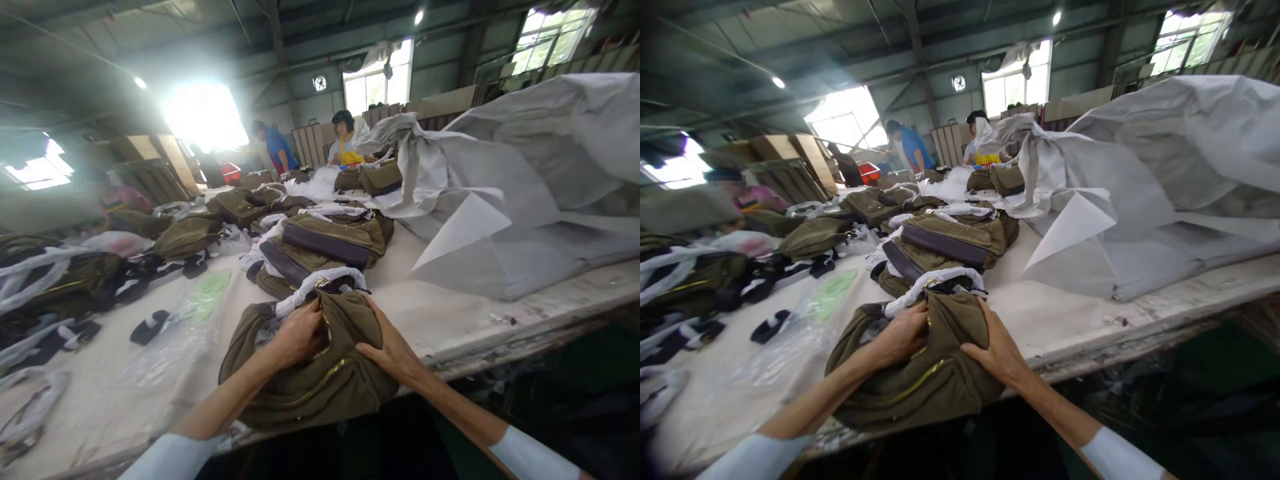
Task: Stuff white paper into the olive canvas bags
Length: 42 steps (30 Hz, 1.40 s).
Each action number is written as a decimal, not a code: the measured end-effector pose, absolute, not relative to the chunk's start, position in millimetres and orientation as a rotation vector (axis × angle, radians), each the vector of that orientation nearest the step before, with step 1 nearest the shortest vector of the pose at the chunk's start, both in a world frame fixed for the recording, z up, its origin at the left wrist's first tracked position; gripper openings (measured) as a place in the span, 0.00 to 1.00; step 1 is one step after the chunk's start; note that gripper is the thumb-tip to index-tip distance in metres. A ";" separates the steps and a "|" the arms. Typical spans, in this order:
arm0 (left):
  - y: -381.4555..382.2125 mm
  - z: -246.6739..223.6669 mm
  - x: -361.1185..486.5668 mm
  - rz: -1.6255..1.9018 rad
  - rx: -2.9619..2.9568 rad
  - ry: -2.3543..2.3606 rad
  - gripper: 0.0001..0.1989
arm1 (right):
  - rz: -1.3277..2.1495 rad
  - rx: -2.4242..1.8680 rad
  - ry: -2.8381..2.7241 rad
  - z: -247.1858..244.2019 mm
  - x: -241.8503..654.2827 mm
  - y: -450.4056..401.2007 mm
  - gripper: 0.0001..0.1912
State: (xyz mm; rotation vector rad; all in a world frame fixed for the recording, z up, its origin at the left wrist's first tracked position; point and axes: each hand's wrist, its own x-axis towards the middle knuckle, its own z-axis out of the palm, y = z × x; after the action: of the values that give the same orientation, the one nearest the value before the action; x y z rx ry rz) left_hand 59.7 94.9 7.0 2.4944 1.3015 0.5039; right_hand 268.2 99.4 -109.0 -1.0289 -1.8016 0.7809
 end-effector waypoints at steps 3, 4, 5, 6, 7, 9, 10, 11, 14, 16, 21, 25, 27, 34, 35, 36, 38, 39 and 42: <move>81.2 43.8 38.3 0.296 2.432 1.259 0.17 | 0.786 -1.041 -1.702 -114.5 268.2 103.4 0.36; 72.2 55.5 28.6 0.347 2.399 1.319 0.18 | 0.786 -1.033 -1.681 -115.6 268.1 105.6 0.33; 61.3 64.5 18.4 0.391 2.408 1.372 0.19 | 0.789 -1.017 -1.672 -117.3 268.1 107.5 0.31; 49.1 69.7 8.4 0.402 2.446 1.437 0.22 | 0.797 -0.997 -1.674 -119.7 268.5 108.8 0.30; 36.7 70.6 -0.7 0.388 2.503 1.498 0.27 | 0.802 -0.980 -1.679 -122.9 269.4 109.5 0.29; 14.1 60.3 -13.5 0.305 2.618 1.565 0.31 | 0.798 -0.966 -1.686 -129.7 273.5 109.8 0.30; 5.2 51.0 -16.7 0.253 2.652 1.586 0.26 | 0.792 -0.966 -1.693 -131.4 276.8 109.8 0.30; -1.8 40.7 -17.9 0.216 2.674 1.603 0.19 | 0.785 -0.969 -1.708 -130.5 280.9 109.9 0.30; -12.3 15.6 -14.0 0.227 2.739 1.637 0.10 | 0.700 -0.931 -1.807 -103.2 291.6 110.7 0.29; -13.3 9.1 -10.4 0.288 2.818 1.617 0.13 | 0.563 -0.832 -1.898 -66.1 288.4 109.9 0.23; -11.3 13.8 -10.5 0.315 2.978 1.434 0.13 | 0.408 -0.400 -2.695 12.2 222.5 99.4 0.10; -12.1 10.9 -19.2 0.421 2.944 1.563 0.12 | 0.195 -0.159 -3.116 22.5 186.0 101.5 0.11; -10.7 7.1 -23.6 0.458 2.905 1.629 0.09 | 0.247 -0.231 -2.975 24.6 191.7 112.1 0.10; 18.6 16.9 -25.1 0.566 3.003 1.541 0.09 | 0.135 -0.875 -3.046 28.0 197.9 157.4 0.16; 23.1 22.6 -25.0 0.620 3.012 1.550 0.10 | 0.137 -0.880 -3.100 30.8 193.0 160.7 0.15; 26.5 29.2 -25.1 0.690 3.016 1.565 0.10 | 0.129 -0.882 -3.123 36.0 189.5 163.7 0.15; 28.9 44.3 -26.0 0.841 3.009 1.607 0.09 | 0.112 -0.882 -3.082 53.8 190.1 170.0 0.16; 28.0 51.7 -26.4 0.907 2.998 1.627 0.09 | 0.116 -0.864 -3.017 65.1 194.8 173.5 0.18; 21.6 64.8 -24.5 0.933 2.939 1.637 0.08 | 0.147 -0.718 -2.744 95.0 219.2 182.8 0.21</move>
State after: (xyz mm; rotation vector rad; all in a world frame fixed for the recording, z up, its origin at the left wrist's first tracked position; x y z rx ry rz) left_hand -24.5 21.6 64.8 2.9394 1.6371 0.9327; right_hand 219.2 182.8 95.0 -0.7179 -2.7437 0.1471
